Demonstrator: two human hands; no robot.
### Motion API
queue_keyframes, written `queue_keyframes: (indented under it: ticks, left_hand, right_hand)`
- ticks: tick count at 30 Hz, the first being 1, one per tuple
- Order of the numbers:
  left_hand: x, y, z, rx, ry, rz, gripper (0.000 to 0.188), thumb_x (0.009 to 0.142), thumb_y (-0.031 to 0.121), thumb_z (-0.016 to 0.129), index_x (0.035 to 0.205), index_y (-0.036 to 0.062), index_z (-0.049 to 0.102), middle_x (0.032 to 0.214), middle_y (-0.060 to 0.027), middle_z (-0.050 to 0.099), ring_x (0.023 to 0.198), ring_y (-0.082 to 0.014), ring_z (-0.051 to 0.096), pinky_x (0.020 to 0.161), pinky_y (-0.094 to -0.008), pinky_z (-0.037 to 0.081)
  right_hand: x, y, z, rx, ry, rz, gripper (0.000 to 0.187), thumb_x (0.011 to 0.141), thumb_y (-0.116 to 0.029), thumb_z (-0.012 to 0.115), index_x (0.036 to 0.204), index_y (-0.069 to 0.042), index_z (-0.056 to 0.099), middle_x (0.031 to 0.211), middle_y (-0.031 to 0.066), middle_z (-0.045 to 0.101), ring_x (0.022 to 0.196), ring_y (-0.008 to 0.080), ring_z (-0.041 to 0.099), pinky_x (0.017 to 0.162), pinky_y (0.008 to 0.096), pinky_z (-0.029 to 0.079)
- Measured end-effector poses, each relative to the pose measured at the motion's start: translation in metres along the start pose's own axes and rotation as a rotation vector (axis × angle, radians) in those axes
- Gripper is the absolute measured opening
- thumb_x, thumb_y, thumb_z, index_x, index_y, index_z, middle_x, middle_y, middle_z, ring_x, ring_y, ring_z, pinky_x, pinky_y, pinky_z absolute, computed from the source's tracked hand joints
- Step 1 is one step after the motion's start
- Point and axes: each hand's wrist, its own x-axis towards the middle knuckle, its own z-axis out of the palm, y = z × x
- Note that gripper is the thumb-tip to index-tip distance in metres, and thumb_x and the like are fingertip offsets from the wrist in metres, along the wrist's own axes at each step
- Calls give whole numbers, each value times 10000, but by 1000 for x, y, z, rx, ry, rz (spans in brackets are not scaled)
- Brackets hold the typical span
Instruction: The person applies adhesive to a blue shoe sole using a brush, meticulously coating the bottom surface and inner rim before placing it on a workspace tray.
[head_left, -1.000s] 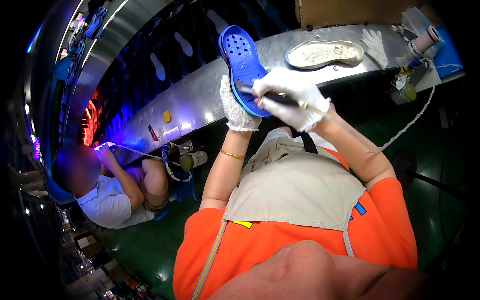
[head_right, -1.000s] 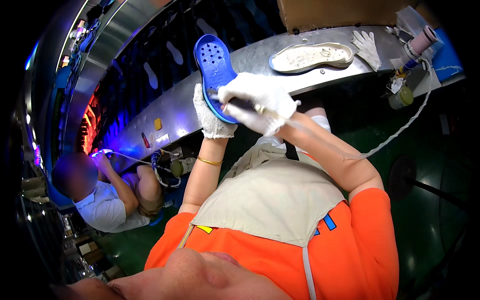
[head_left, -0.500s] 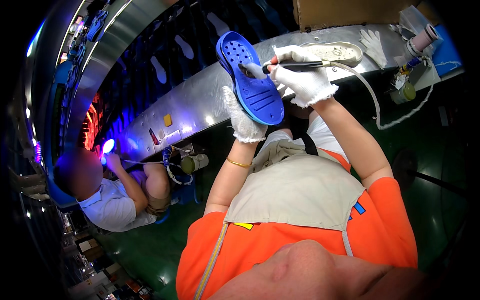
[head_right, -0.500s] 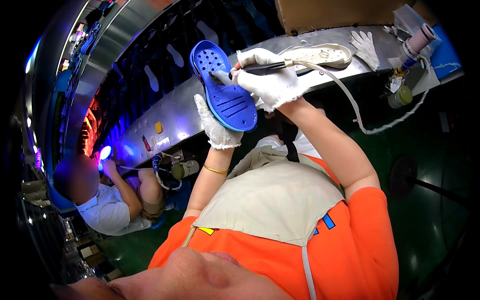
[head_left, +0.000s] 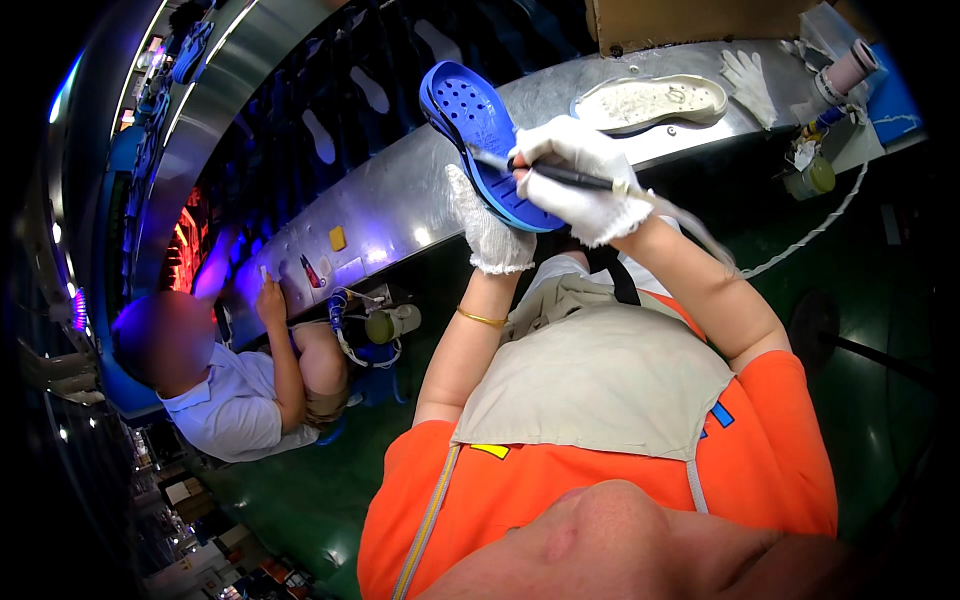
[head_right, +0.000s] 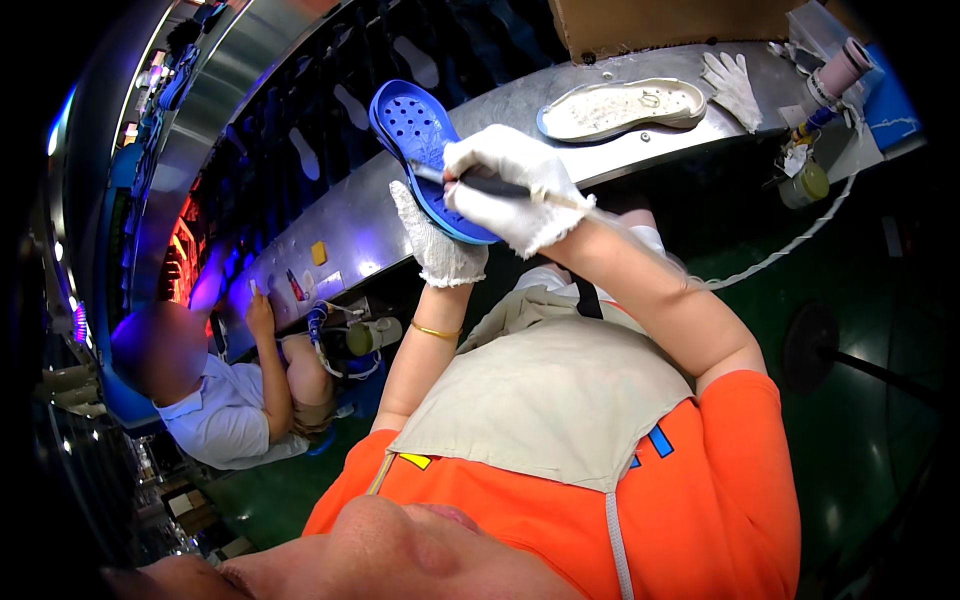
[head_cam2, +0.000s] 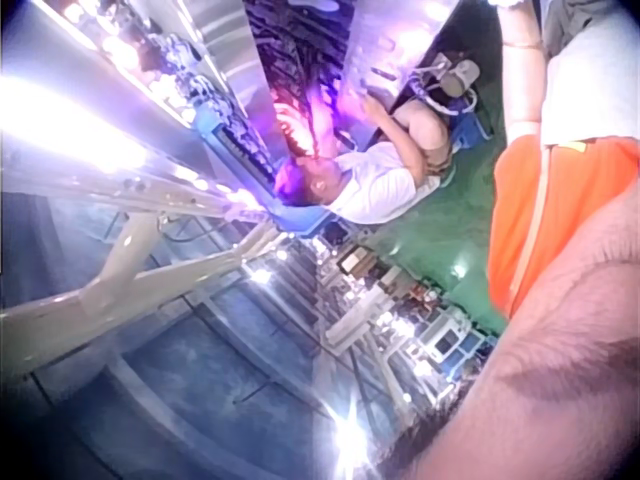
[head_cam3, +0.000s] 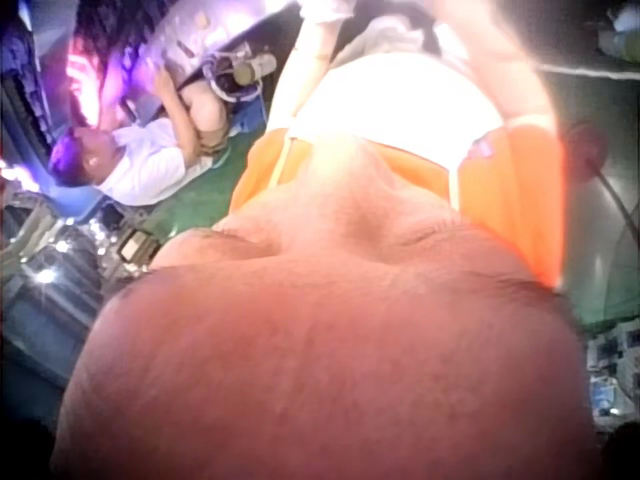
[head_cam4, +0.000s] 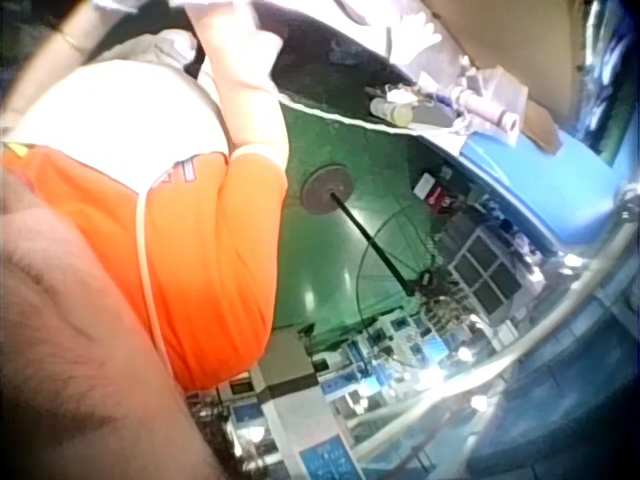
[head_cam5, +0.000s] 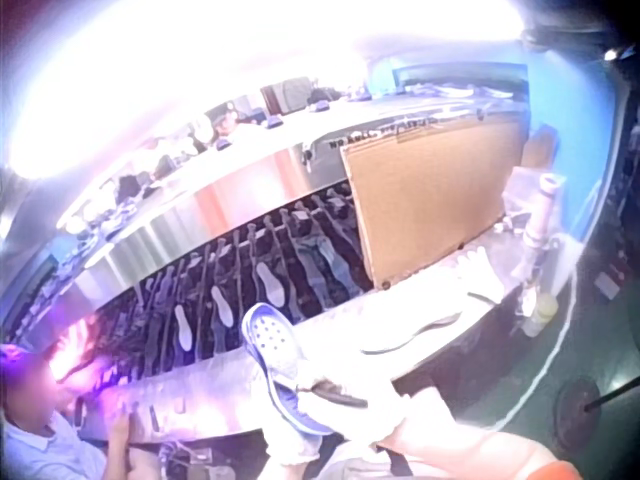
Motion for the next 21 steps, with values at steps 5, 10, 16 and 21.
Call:
queue_keyframes:
  ticks: [5,10,16,21]
  left_hand:
    - [-3,6,12,4,86,-5,641,895,604,345,1258,89,463,1198,-106,541,1101,-246,526,989,-389,410]
    - [2,6,6,-62,-2,-54,675,897,608,332,1287,66,429,1209,-124,533,1095,-252,530,987,-379,413]
    - [0,13,4,-59,-42,-44,700,882,645,321,1305,95,419,1213,-126,517,1096,-264,522,968,-425,430]
    - [-7,11,22,-19,-168,-180,668,908,608,257,1349,126,395,1266,-122,516,1125,-327,523,975,-496,413]
  right_hand:
    - [5,-5,-14,513,9,569,127,792,-21,615,916,-14,590,891,64,638,832,112,612,746,261,500]
    - [1,-7,-5,30,7,353,119,803,-37,622,921,-23,613,897,50,647,839,90,604,781,249,490]
    - [5,-10,-13,563,77,640,140,825,-145,645,885,-26,606,785,42,617,727,108,599,696,251,496]
    - [42,23,-22,-2,155,-11,142,831,-19,622,971,-13,597,952,65,635,893,117,612,813,261,494]
